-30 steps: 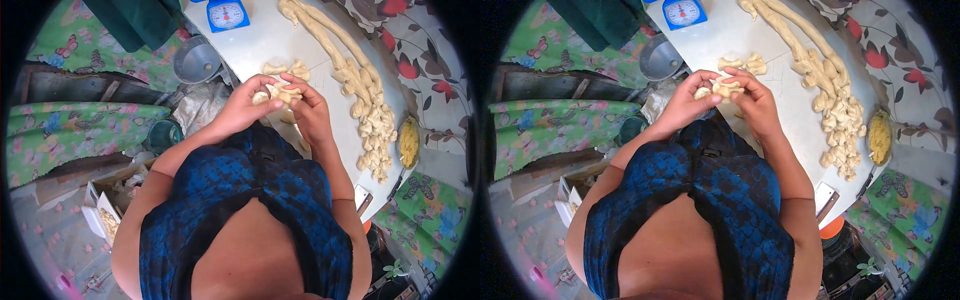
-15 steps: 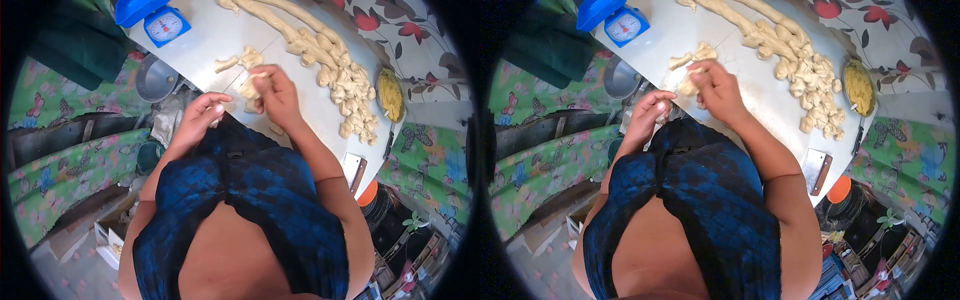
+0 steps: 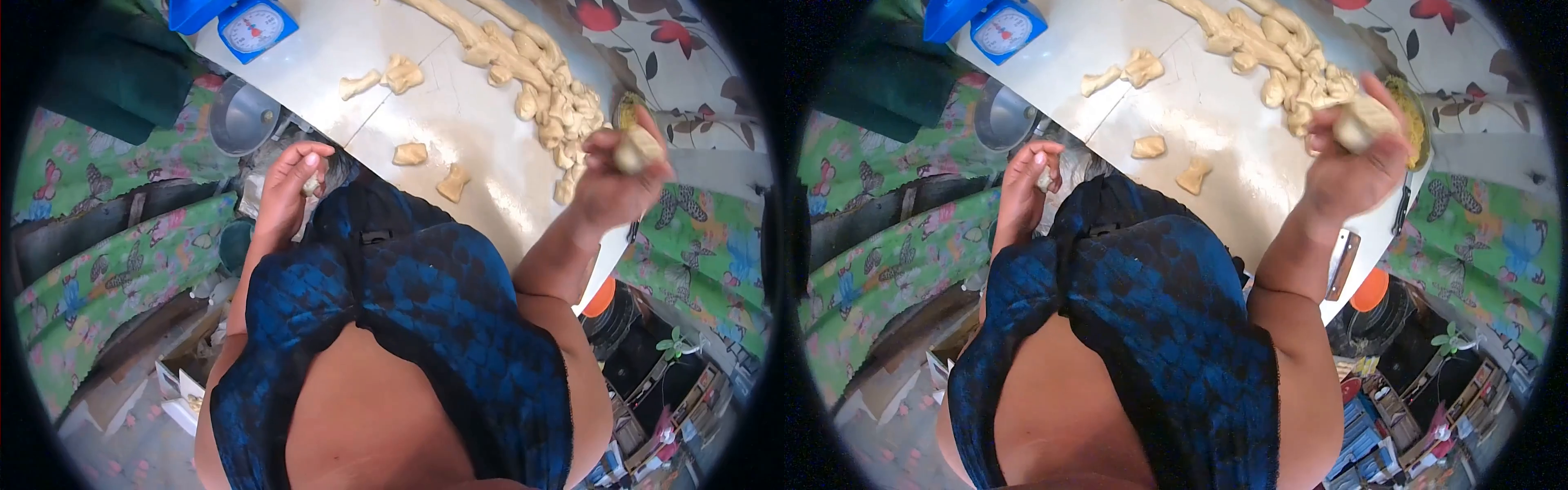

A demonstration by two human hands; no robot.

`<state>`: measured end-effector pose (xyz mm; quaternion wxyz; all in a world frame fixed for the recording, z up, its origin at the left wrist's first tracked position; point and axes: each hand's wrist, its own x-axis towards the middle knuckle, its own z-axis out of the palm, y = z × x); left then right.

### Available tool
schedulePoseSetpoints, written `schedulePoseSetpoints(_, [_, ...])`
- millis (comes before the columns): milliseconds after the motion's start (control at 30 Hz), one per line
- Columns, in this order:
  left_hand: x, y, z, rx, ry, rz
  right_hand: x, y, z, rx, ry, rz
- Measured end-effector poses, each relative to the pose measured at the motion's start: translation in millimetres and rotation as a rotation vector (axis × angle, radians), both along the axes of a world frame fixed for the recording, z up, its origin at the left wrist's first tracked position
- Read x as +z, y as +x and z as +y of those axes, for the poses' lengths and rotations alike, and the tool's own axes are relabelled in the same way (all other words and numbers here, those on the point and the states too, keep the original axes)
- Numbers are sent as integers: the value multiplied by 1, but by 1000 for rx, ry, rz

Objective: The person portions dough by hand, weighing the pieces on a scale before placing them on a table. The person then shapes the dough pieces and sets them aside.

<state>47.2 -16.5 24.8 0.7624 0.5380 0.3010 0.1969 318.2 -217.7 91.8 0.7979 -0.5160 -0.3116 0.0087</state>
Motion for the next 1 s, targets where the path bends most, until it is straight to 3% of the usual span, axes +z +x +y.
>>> schedulePoseSetpoints(67, [-2, -2, 2, 8, -24, -30, -1, 7, -9, -184, 36, -257])
schedulePoseSetpoints(133, [-4, -2, 3, 20, -34, -25, -27, 8, -2, -239, 179, -174])
schedulePoseSetpoints(167, [-3, -1, 2, 23, -47, -34, -61, 22, 4, -473, -234, -539])
schedulePoseSetpoints(200, [-2, -2, 2, 26, -58, -45, -63, 14, 10, -216, -735, -416])
schedulePoseSetpoints(233, [-4, -4, 2, 26, -56, -47, -82, 12, 7, -170, -1318, -782])
schedulePoseSetpoints(267, [-7, -7, 3, 6, -63, -33, -96, 3, 0, -127, -1150, -726])
schedulePoseSetpoints(333, [-9, -6, 7, 13, -61, -29, -82, -16, -1, -7, -1149, -602])
schedulePoseSetpoints(400, [-8, -9, 5, 32, -88, -51, -85, -27, 2, 437, -989, -406])
schedulePoseSetpoints(500, [-10, -5, 5, 37, -199, -141, -89, -49, 11, 531, -1155, -848])
schedulePoseSetpoints(533, [-9, -4, 4, 43, -208, -153, -86, -46, 17, 532, -1140, -867])
schedulePoseSetpoints(600, [-16, -7, 7, 10, -207, -160, -81, -38, 30, 776, -1245, -597])
schedulePoseSetpoints(733, [-22, -11, 10, 8, -256, -165, -46, -19, 79, 773, -796, 22])
schedulePoseSetpoints(800, [-25, -14, 11, 12, -255, -175, -41, -1, 113, 786, -542, 126])
schedulePoseSetpoints(900, [-23, -22, 12, 47, -263, -221, -15, 7, 178, 1099, -102, 549])
schedulePoseSetpoints(967, [-19, -27, 13, 133, -264, -146, 8, 5, 222, 1209, -77, 474])
schedulePoseSetpoints(1000, [-18, -28, 17, 141, -258, -155, 18, 2, 245, 1152, -153, 235])
